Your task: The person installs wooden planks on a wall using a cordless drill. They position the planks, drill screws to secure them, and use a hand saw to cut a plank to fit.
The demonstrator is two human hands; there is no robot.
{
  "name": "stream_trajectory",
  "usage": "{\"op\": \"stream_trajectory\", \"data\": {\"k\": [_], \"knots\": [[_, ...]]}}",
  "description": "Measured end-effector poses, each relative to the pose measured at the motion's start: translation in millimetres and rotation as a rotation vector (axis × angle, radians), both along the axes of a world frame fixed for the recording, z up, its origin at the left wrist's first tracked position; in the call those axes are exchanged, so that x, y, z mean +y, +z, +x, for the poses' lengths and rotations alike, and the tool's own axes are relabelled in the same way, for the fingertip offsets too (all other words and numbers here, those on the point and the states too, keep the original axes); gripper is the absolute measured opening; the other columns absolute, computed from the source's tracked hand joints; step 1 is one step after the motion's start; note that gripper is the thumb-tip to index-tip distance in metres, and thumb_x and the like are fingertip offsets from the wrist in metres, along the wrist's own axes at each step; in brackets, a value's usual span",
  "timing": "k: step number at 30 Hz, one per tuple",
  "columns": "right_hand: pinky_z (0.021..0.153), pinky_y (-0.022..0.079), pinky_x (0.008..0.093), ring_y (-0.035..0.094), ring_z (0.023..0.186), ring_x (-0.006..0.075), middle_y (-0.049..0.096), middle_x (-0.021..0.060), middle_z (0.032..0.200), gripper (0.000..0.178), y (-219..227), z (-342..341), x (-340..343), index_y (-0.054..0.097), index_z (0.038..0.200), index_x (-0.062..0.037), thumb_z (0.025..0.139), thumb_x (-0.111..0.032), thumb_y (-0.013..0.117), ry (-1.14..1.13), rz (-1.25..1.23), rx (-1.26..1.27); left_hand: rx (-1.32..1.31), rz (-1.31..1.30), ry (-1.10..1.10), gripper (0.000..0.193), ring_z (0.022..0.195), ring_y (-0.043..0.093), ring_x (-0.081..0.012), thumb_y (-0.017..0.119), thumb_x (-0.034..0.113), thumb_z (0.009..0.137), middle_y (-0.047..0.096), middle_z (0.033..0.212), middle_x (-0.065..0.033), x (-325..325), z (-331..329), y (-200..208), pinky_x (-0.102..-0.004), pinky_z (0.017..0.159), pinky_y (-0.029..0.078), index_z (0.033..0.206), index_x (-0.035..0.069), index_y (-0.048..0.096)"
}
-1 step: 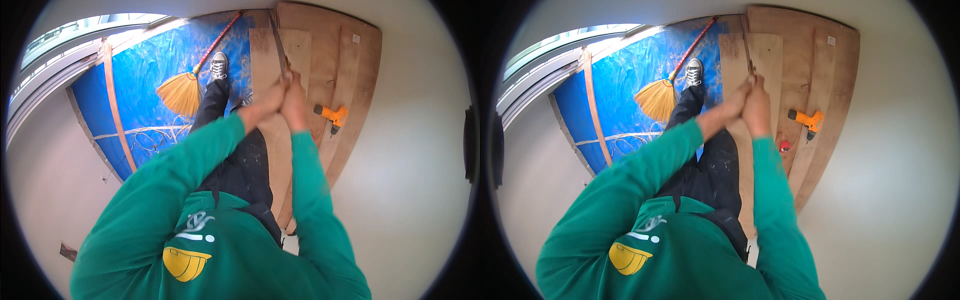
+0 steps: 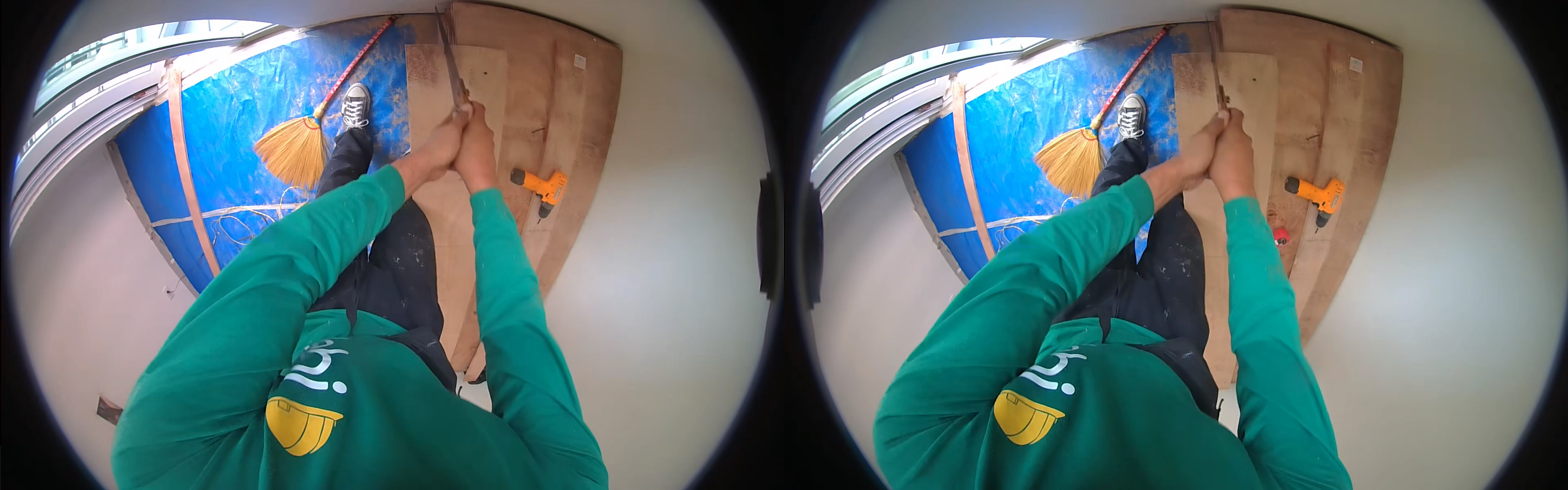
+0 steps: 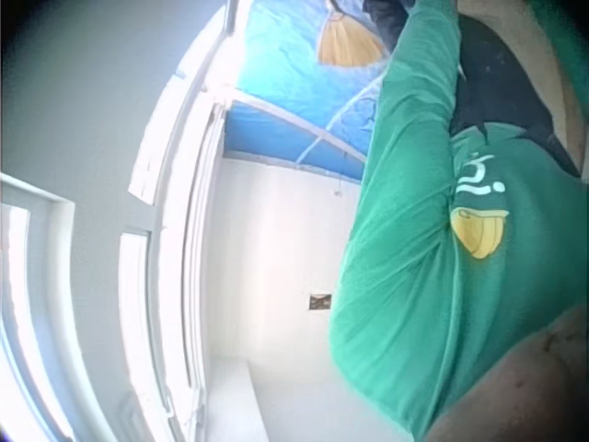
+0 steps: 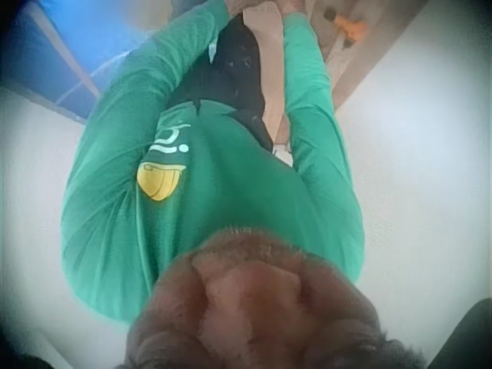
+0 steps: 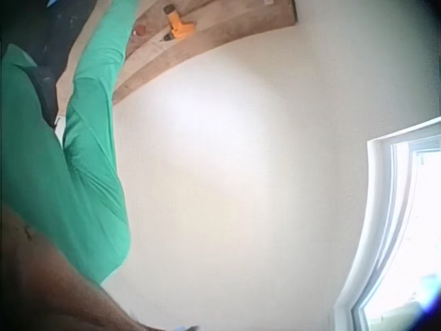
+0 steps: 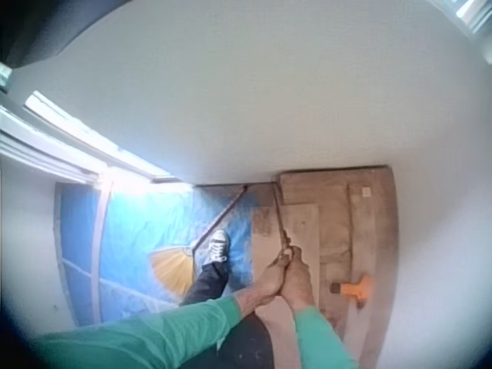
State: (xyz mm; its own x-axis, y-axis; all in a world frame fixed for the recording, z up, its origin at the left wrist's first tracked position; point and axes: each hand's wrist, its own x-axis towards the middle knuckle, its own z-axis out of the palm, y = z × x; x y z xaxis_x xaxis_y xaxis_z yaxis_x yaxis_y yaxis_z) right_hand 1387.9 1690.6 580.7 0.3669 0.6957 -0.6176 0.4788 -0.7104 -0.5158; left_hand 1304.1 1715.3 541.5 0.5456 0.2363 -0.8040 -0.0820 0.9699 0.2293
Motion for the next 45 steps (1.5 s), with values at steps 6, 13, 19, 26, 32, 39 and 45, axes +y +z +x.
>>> {"op": "stream_trajectory", "data": {"k": [6,13,19,26,32,39,45], "knots": [[0.084,0.057,0.0596,0.074,0.106,0.0550,0.075,0.0344,0.108,0.036,34,-5,-31,0.052,0.144,-0.0052,0.118,-0.029,0.043,-0.043,0.034,-0.014,0.077,0.068,-0.045,0.074,0.167,0.029,-0.0308,0.040,0.052,0.120,0.033,0.179,-0.0202,-17,-8,67,-0.0431,0.136,0.022,0.173,0.001,0.031],[0.084,0.058,0.0592,0.075,0.102,0.0536,0.076,0.0327,0.108,0.034,-24,4,13,0.052,0.143,-0.0055,0.118,-0.027,0.044,0.037,0.026,0.033,0.002,0.041,0.026,0.067,0.146,0.056,-0.0310,0.036,0.055,0.121,0.056,0.161,-0.0198,15,-5,-8,-0.0513,0.120,0.048,0.169,0.009,0.040],[0.085,0.058,0.0596,0.075,0.104,0.0535,0.075,0.0333,0.109,0.037,48,-4,-27,0.051,0.147,-0.0041,0.117,-0.026,0.044,-0.045,0.021,0.032,0.112,0.149,-0.024,0.071,0.159,0.042,-0.0284,0.041,0.052,0.120,0.045,0.172,-0.0185,-23,-5,72,-0.0424,0.132,0.029,0.172,0.005,0.033],[0.086,0.058,0.0592,0.074,0.107,0.0538,0.075,0.0343,0.110,0.038,-7,7,4,0.050,0.146,-0.0036,0.117,-0.027,0.044,-0.008,0.024,0.039,-0.026,-0.014,-0.067,0.076,0.150,0.053,-0.0311,0.036,0.060,0.119,0.051,0.167,-0.0195,18,-3,14,-0.0479,0.122,0.045,0.171,0.005,0.036],[0.089,0.058,0.0583,0.073,0.109,0.0558,0.074,0.0348,0.113,0.037,50,-1,-35,0.051,0.145,-0.0031,0.117,-0.027,0.044,-0.038,0.001,0.011,0.069,0.182,-0.129,0.071,0.167,0.029,-0.0310,0.036,0.052,0.121,0.032,0.180,-0.0187,-38,-11,53,-0.0450,0.135,0.024,0.175,0.006,0.028],[0.086,0.059,0.0584,0.075,0.104,0.0534,0.076,0.0334,0.110,0.038,-9,2,8,0.052,0.143,-0.0011,0.117,-0.027,0.044,-0.019,0.001,0.022,0.036,-0.007,-0.021,0.065,0.136,0.063,-0.0275,0.038,0.059,0.119,0.066,0.145,-0.0159,15,-3,13,-0.0494,0.117,0.050,0.158,0.008,0.048],[0.085,0.059,0.0594,0.074,0.103,0.0548,0.076,0.0334,0.109,0.034,46,-7,-35,0.054,0.138,-0.0018,0.117,-0.026,0.043,-0.036,0.092,-0.014,0.166,0.254,-0.209,0.078,0.160,0.042,-0.0322,0.037,0.057,0.119,0.041,0.174,-0.0224,-52,-14,41,-0.0485,0.130,0.036,0.173,0.001,0.028]]}}
